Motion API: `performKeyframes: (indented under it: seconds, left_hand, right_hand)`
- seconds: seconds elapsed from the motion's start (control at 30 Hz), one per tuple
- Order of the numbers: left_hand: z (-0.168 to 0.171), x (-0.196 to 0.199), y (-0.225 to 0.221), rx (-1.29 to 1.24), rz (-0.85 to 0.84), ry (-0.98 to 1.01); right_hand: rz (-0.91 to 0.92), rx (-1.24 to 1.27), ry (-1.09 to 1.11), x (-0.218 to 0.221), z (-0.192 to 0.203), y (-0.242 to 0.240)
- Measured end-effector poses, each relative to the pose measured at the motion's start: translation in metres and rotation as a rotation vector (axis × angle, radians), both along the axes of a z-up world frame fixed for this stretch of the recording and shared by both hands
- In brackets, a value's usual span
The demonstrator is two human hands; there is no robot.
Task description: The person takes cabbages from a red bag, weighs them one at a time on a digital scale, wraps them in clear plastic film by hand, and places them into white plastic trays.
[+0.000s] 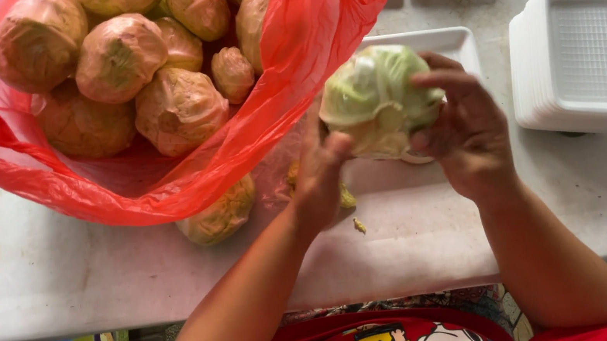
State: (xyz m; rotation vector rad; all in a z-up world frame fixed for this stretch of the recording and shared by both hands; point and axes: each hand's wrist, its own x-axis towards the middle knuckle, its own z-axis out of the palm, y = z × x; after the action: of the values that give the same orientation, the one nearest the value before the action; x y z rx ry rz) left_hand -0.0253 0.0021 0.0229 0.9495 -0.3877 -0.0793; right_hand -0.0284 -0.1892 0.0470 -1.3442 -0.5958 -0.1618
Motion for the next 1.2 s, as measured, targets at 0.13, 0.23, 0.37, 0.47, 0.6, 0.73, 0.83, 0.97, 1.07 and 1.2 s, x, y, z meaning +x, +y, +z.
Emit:
performKeyframes:
  seconds: [0.13,0.23,0.37,0.47,0.6,0.73,0.83,0.97,1.07,1.2]
  left_hand:
    - [-0.003,-0.003,-0.01,-0.004,0.081,-0.078]
    - [0.002,-0.004,-0.009,0.119,0.149,-0.113]
    - [0.011,-0.004,-0.001,0.292,0.247,-0.228]
    - [0.008,-0.004,0.0,0.403,0.253,-0.31]
    - [0.008,-0.007,-0.001,0.643,0.365,-0.462]
    - [0.009,-0.005,-0.004,0.786,0.558,-0.612]
    - [0.002,-0.001,-0.001,0.813,0.605,-0.69]
    - [0.005,0.002,-0.001,0.855,0.702,-0.747]
    - [0.002,0.002,-0.002,0.891,0.795,-0.773]
    - [0.001,-0.002,-0.004,0.95,0.797,-0.755]
  right_hand:
    - [-0.082,-0.202,-0.079,-0.003,-0.003,0.003]
    - [-0.247,-0.328,-0.2,-0.005,0.004,0.007]
    - [-0.465,-0.503,-0.388,-0.003,0.006,0.007]
    - [-0.434,-0.473,-0.357,-0.003,0.005,0.003]
    - [-0.437,-0.463,-0.311,-0.004,0.013,-0.001]
    - [-0.45,-0.485,-0.288,-0.004,0.016,-0.005]
    - [-0.463,-0.466,-0.292,-0.005,0.013,-0.006]
    - [-0.412,-0.443,-0.219,-0.004,0.011,-0.005]
    - [-0.349,-0.44,-0.147,-0.003,0.009,-0.004]
    - [-0.534,-0.575,-0.305,-0.004,0.009,0.002]
